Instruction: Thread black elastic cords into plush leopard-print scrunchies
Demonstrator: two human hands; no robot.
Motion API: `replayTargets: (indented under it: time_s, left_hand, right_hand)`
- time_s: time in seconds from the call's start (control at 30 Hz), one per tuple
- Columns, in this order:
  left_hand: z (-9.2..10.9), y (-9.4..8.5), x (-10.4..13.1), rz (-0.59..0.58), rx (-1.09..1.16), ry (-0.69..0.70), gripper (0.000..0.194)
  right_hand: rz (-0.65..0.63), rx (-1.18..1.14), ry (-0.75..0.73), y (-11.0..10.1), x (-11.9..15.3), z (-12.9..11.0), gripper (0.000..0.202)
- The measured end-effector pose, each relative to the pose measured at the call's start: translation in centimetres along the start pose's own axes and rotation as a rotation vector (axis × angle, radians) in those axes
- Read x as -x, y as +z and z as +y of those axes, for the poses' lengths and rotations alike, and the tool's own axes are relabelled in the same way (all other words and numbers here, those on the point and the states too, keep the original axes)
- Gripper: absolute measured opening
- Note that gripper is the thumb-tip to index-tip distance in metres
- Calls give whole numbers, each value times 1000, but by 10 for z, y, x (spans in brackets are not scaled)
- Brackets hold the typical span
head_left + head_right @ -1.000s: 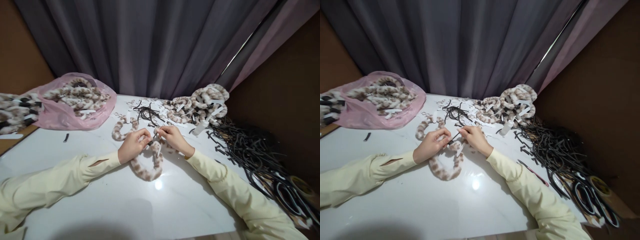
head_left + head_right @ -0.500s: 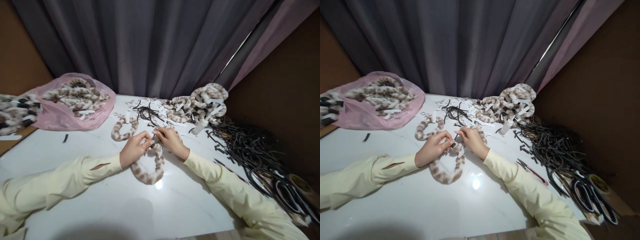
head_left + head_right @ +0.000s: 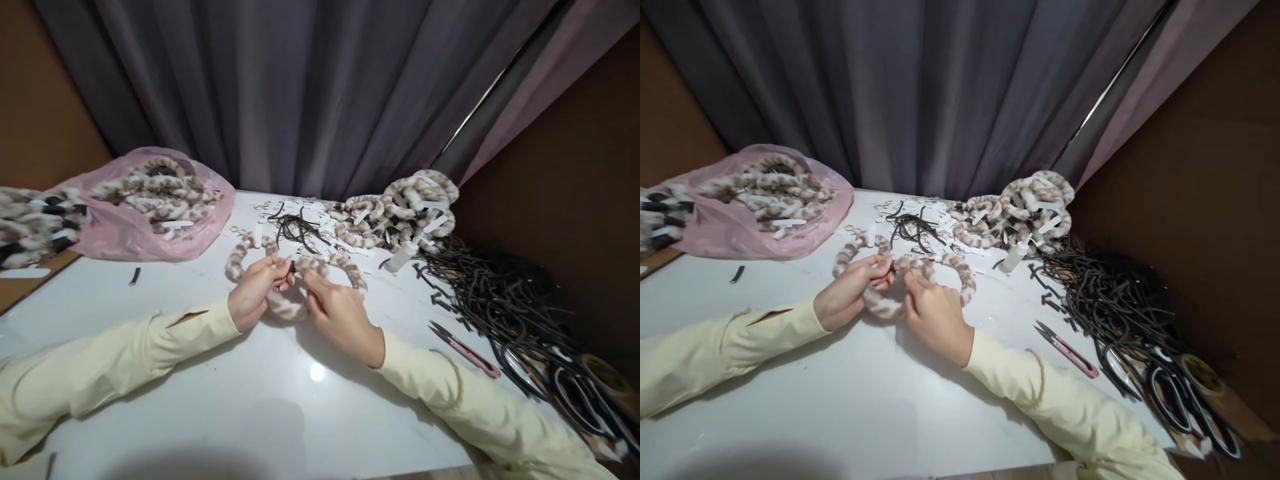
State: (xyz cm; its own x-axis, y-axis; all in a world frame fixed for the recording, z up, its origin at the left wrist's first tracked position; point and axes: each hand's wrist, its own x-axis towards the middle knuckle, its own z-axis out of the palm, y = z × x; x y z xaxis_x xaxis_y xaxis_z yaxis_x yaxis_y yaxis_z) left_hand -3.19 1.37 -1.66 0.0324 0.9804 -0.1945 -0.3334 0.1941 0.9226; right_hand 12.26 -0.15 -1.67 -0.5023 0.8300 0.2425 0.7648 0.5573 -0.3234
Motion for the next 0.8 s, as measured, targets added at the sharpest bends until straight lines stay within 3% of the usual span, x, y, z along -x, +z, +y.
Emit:
replayTargets:
  time_s: [0.13,0.27,0.37,0.5,0.6,0.8]
  left_hand:
    - [9,8,10,-77,16,-65,20]
    - [8,9,13,-105,-36,-13,20]
    - [5,7,13,-135,-183,130,24]
    - [2,1,14,-67,-532,493,20]
    - [0,-3,13,23,-758,712,15]
    - [-3,-8,8,66,-980,966,10]
  right_hand:
    - [35,-42,33,7,-7,7,19]
    - [-31,-551,98,14,-13,8,8]
    - [-99,-839,185,15,-14,4,7]
    - [-64,-787,148,11,-10,-1,27]
    - [-62,-710,73,7,-5,-5,32]
    - [-51,-549,-27,-3,5,-12,27]
